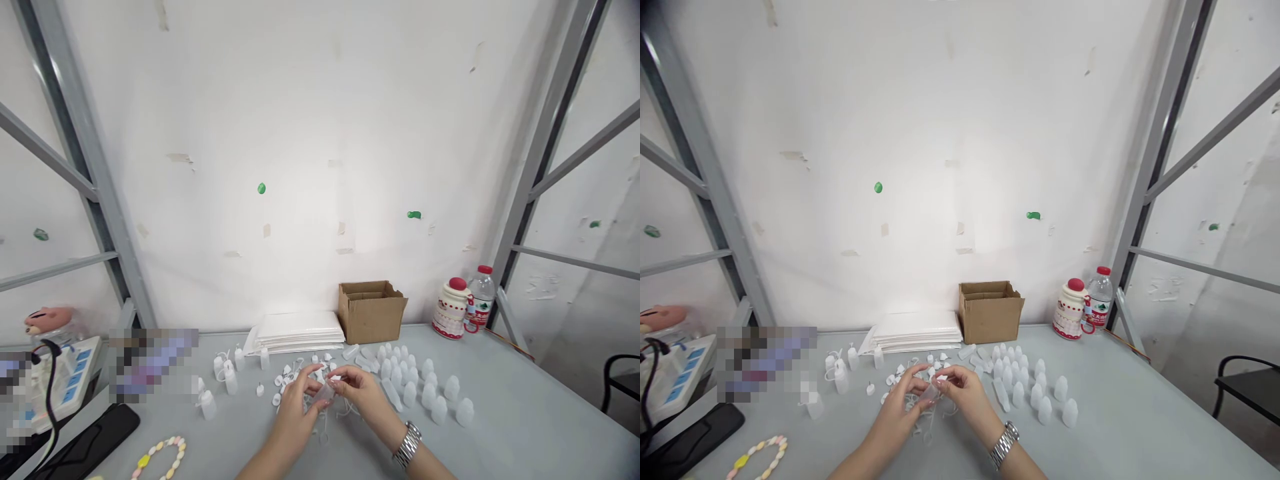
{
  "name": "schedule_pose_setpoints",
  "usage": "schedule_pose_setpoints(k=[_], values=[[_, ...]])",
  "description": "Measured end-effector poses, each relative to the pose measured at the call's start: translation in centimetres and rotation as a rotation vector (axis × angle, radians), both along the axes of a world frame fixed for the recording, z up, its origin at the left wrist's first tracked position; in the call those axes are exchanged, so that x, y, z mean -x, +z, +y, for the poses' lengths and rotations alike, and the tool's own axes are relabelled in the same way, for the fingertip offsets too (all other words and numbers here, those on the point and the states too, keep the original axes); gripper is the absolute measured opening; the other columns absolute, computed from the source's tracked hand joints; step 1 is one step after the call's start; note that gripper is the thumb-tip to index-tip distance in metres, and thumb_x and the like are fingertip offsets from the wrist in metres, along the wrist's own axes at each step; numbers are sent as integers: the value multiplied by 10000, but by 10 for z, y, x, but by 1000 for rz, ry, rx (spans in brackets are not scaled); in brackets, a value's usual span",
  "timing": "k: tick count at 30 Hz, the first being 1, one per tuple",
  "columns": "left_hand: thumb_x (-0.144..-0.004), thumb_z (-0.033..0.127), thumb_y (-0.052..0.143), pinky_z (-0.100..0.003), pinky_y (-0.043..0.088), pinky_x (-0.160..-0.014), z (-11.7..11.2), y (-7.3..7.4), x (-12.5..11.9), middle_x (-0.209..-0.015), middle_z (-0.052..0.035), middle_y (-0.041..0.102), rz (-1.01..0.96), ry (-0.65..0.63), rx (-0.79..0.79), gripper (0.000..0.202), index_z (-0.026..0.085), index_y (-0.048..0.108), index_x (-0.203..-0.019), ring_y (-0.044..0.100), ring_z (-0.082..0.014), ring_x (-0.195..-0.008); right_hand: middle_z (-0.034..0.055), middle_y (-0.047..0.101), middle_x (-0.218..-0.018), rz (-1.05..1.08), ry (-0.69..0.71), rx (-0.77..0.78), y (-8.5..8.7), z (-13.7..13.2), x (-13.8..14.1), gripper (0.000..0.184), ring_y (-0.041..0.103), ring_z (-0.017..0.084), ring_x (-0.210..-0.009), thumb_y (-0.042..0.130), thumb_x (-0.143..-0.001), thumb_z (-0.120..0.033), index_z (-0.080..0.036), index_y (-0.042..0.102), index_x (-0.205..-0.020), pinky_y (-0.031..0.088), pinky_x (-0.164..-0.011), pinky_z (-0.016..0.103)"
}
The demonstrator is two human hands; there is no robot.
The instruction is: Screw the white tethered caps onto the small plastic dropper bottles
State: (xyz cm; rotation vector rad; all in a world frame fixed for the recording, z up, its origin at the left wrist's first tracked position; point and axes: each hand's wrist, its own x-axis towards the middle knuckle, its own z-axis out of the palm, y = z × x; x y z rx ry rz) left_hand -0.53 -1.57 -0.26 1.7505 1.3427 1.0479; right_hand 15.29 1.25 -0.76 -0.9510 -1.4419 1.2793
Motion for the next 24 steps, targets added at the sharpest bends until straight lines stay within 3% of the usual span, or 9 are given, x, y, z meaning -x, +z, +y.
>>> schedule_pose_setpoints(k=[9, 24], values=[[-705, 195, 535, -346, 341, -881, -1, 0, 0, -847, -13, 659, 63, 22, -5, 454, 229, 475, -1154, 551, -200, -879, 4, 619, -606, -39, -39, -28, 2, -2, 3, 329, 558, 164, -606, 635, -653, -511, -183, 664, -665, 441, -611, 282], [-731, 215, 513, -342, 349, -887, 1, -4, 2, -894, -24, 660, 71, 12, -15, 451, 222, 452, -1178, 554, -197, -896, 42, 611, -708, -120, -40, -112, 7, -6, 0, 376, 551, 177, -655, 569, -694, -559, -232, 731, -785, 459, -637, 304]])
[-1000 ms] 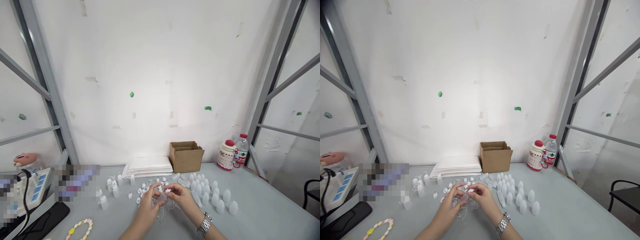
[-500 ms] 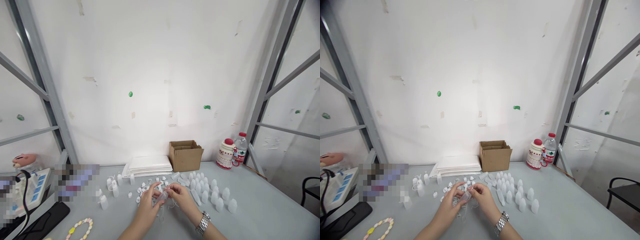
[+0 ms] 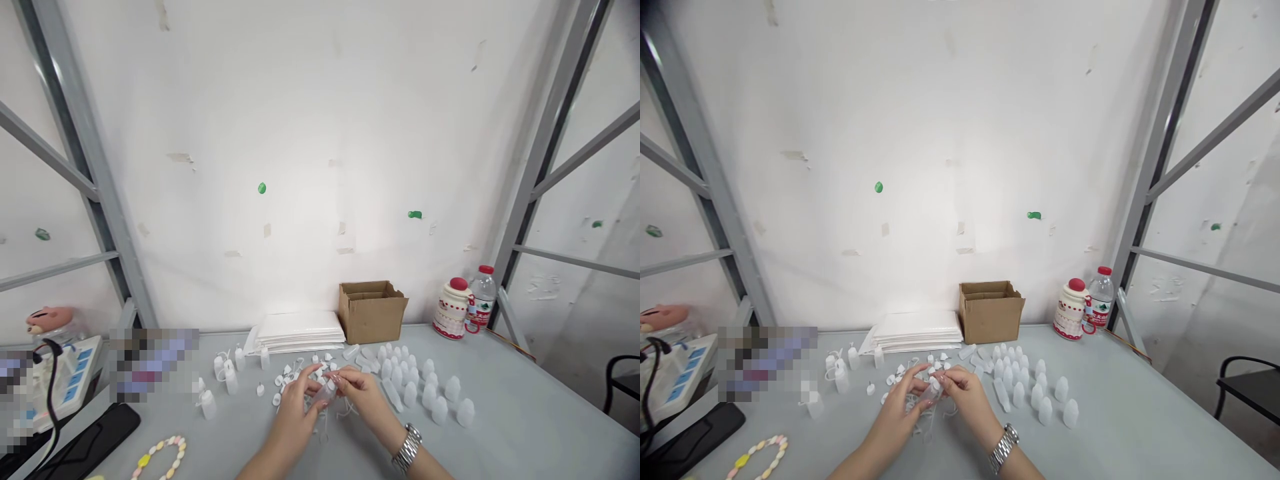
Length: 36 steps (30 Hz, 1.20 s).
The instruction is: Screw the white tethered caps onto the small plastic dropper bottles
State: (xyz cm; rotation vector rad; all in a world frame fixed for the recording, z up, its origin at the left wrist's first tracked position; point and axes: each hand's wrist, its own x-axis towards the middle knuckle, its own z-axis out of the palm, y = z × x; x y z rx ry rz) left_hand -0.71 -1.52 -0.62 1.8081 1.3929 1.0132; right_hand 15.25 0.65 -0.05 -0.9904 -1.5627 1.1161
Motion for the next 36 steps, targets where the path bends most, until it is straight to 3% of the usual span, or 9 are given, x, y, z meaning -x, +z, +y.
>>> schedule_pose_setpoints(k=[20, 25, 29, 33, 36], values=[[-759, 244, 473, -366, 348, -903, -1, -2, 1, -903, -45, 652, -6, 0, -6, 443, 221, 447, -1201, 549, -207, -910, 30, 622, -759, 29, 32, 37, -4, 1, 1, 322, 549, 151, -621, 601, -694, -512, -244, 720, -828, 471, -653, 310], [-763, 240, 453, -382, 334, -916, -2, 1, 0, -910, -58, 654, 14, -12, -6, 456, 214, 441, -1218, 541, -215, -935, 36, 616, -803, 7, 68, 40, 0, 0, -1, 315, 566, 176, -709, 613, -680, -515, -259, 720, -829, 473, -688, 318], [-760, 246, 456, -387, 336, -918, -2, 3, 1, -923, -66, 646, 28, 2, -16, 463, 211, 446, -1221, 527, -223, -961, 48, 594, -869, -25, 75, 8, 4, -1, -3, 282, 567, 197, -788, 625, -683, -477, -261, 718, -838, 462, -720, 324], [-760, 258, 463, -397, 321, -932, -3, 7, 2, -922, -54, 648, 51, 8, -13, 469, 233, 441, -1228, 514, -228, -970, 30, 564, -847, -53, 36, -33, 7, -3, -5, 226, 548, 147, -626, 623, -712, -404, -252, 697, -862, 458, -646, 309], [-760, 265, 472, -401, 304, -950, -4, 7, 3, -926, -56, 650, 72, 22, -48, 480, 223, 437, -1237, 506, -232, -979, 24, 560, -831, -112, 22, -114, 10, -5, -7, 184, 543, 144, -636, 599, -748, -369, -239, 678, -851, 447, -662, 295]])
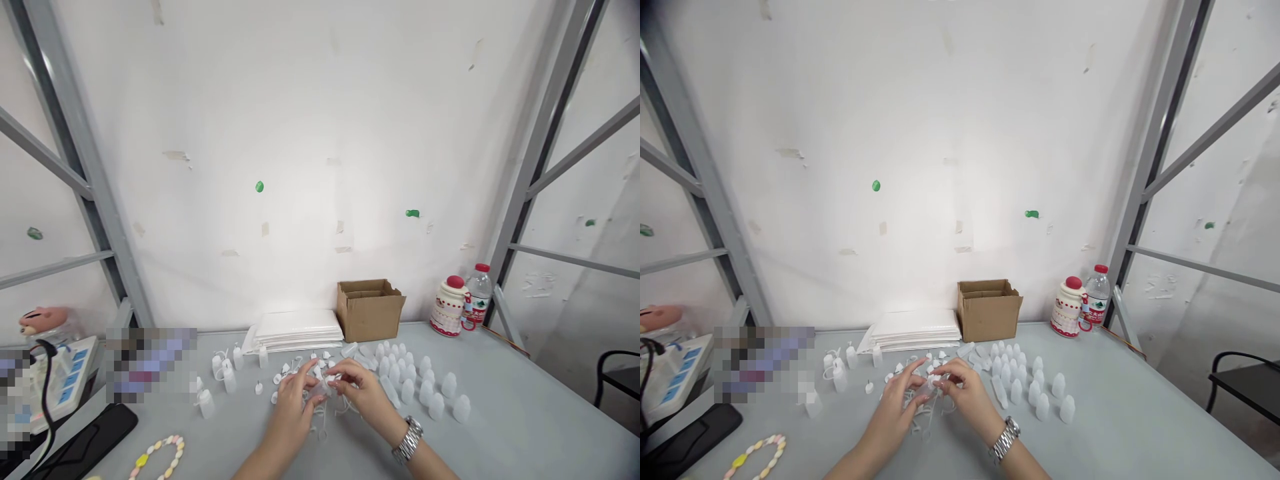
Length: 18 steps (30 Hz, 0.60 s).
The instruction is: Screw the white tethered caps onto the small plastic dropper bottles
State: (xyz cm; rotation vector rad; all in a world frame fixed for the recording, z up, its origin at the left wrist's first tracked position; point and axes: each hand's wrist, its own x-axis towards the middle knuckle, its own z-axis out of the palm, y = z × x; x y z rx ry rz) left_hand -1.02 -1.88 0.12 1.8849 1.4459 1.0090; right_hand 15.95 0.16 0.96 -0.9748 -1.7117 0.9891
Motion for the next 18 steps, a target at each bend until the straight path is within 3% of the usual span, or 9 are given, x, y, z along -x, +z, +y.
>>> schedule_pose_setpoints(k=[5, 9, 15, 18], values=[[-780, 226, 434, -410, 275, -976, 0, -8, 3, -914, -41, 655, 50, -25, -72, 463, 257, 439, -1242, 494, -232, -1005, 17, 545, -781, -215, -69, -142, -4, -2, 1, 186, 511, 155, -679, 517, -815, -369, -219, 621, -782, 415, -649, 267], [-788, 202, 421, -424, 289, -975, 1, -18, 3, -929, -38, 654, 112, -57, -138, 464, 274, 433, -1247, 501, -226, -995, 0, 524, -701, -364, -175, -156, -10, -3, 5, 288, 488, 144, -631, 426, -864, -367, -202, 548, -661, 383, -604, 253], [-797, 209, 407, -435, 320, -954, 2, -12, 1, -922, -45, 652, 130, -17, -67, 469, 229, 405, -1265, 494, -219, -994, 4, 588, -854, -299, -2, -123, 1, -2, -3, 122, 538, 138, -689, 533, -804, -277, -230, 591, -901, 423, -665, 238], [-791, 219, 425, -424, 353, -926, 1, -8, 0, -904, -51, 657, 78, -30, -32, 466, 223, 415, -1257, 517, -215, -961, -6, 590, -771, -276, 22, -90, 2, -2, -5, 106, 540, 136, -642, 522, -802, -251, -219, 580, -885, 425, -646, 236]])
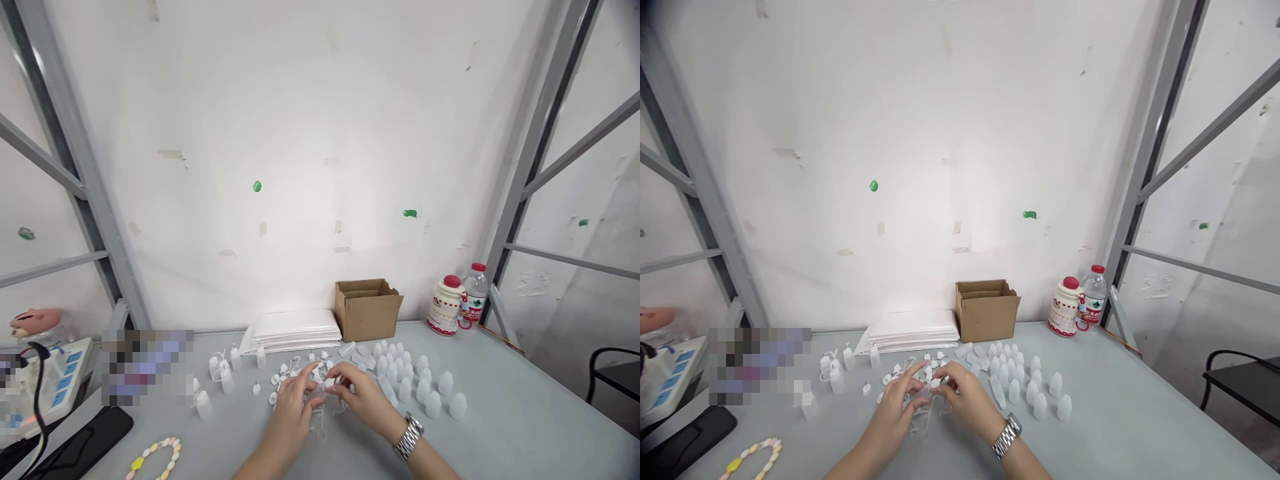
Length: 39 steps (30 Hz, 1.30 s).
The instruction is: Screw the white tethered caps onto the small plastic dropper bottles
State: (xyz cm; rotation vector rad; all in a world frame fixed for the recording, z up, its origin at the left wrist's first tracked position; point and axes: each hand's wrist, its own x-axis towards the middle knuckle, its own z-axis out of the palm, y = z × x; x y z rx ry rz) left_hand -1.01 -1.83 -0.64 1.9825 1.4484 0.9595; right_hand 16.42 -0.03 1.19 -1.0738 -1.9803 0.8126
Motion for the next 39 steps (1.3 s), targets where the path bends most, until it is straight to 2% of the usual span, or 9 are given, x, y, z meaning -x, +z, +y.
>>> schedule_pose_setpoints(k=[6, 8, 13, 19, 22, 25, 30, 34, 39], values=[[-796, 195, 413, -456, 341, -940, 0, -6, 2, -935, -52, 655, 81, 0, -161, 449, 248, 439, -1241, 521, -218, -977, -42, 527, -582, -104, -94, 10, -7, -3, 6, 176, 470, 126, -546, 444, -848, -334, -211, 503, -736, 343, -517, 211], [-796, 185, 407, -457, 342, -942, 2, -7, 3, -934, -49, 658, 111, 8, -188, 453, 245, 432, -1245, 533, -212, -965, -39, 541, -588, -136, -113, 3, -7, -4, 7, 185, 476, 130, -548, 431, -856, -343, -214, 509, -749, 337, -516, 213], [-796, 163, 400, -436, 373, -920, 2, -9, 2, -921, -48, 660, 125, 1, -159, 479, 228, 395, -1271, 530, -209, -963, 1, 609, -801, -128, -76, -82, -5, -5, 6, 136, 543, 149, -701, 410, -868, -288, -234, 533, -884, 377, -628, 223], [-779, 139, 408, -460, 361, -926, 0, -10, -1, -913, -52, 664, 154, 1, -264, 461, 230, 444, -1229, 565, -210, -910, -14, 576, -647, -171, -179, -46, -13, -7, 13, 246, 502, 141, -565, 333, -891, -353, -219, 482, -748, 332, -527, 224], [-777, 150, 401, -451, 391, -888, 1, -7, -1, -912, -62, 664, 148, 51, -237, 452, 216, 461, -1220, 565, -217, -905, -26, 557, -602, -77, -227, 9, -15, -3, 11, 264, 493, 137, -539, 361, -870, -416, -222, 489, -745, 335, -515, 225], [-777, 162, 396, -443, 399, -873, 3, -3, 1, -922, -58, 664, 122, 107, -186, 445, 227, 477, -1210, 567, -213, -894, -34, 521, -558, 119, -275, 100, -16, 9, 5, 296, 471, 127, -476, 404, -824, -477, -213, 512, -746, 352, -477, 228], [-788, 175, 384, -455, 360, -915, 4, 1, 3, -980, -41, 654, 145, 101, -148, 378, 267, 571, -1103, 553, -212, -956, -35, 497, -539, 431, -286, 279, -15, 24, -2, 429, 432, 92, -379, 466, -710, -591, -172, 557, -714, 359, -412, 229], [-800, 188, 381, -452, 369, -913, 5, 0, 4, -982, -36, 651, 147, 122, -174, 365, 274, 577, -1095, 557, -206, -957, -32, 514, -568, 518, -325, 324, -12, 23, -2, 460, 457, 79, -393, 511, -663, -609, -158, 587, -710, 371, -428, 221], [-812, 250, 408, -435, 402, -882, 8, -4, 6, -983, -42, 651, 123, 201, -227, 330, 262, 576, -1095, 562, -210, -951, -32, 515, -553, 477, -355, 394, -11, 19, 0, 491, 465, 80, -394, 522, -630, -641, -155, 589, -651, 355, -423, 218]])
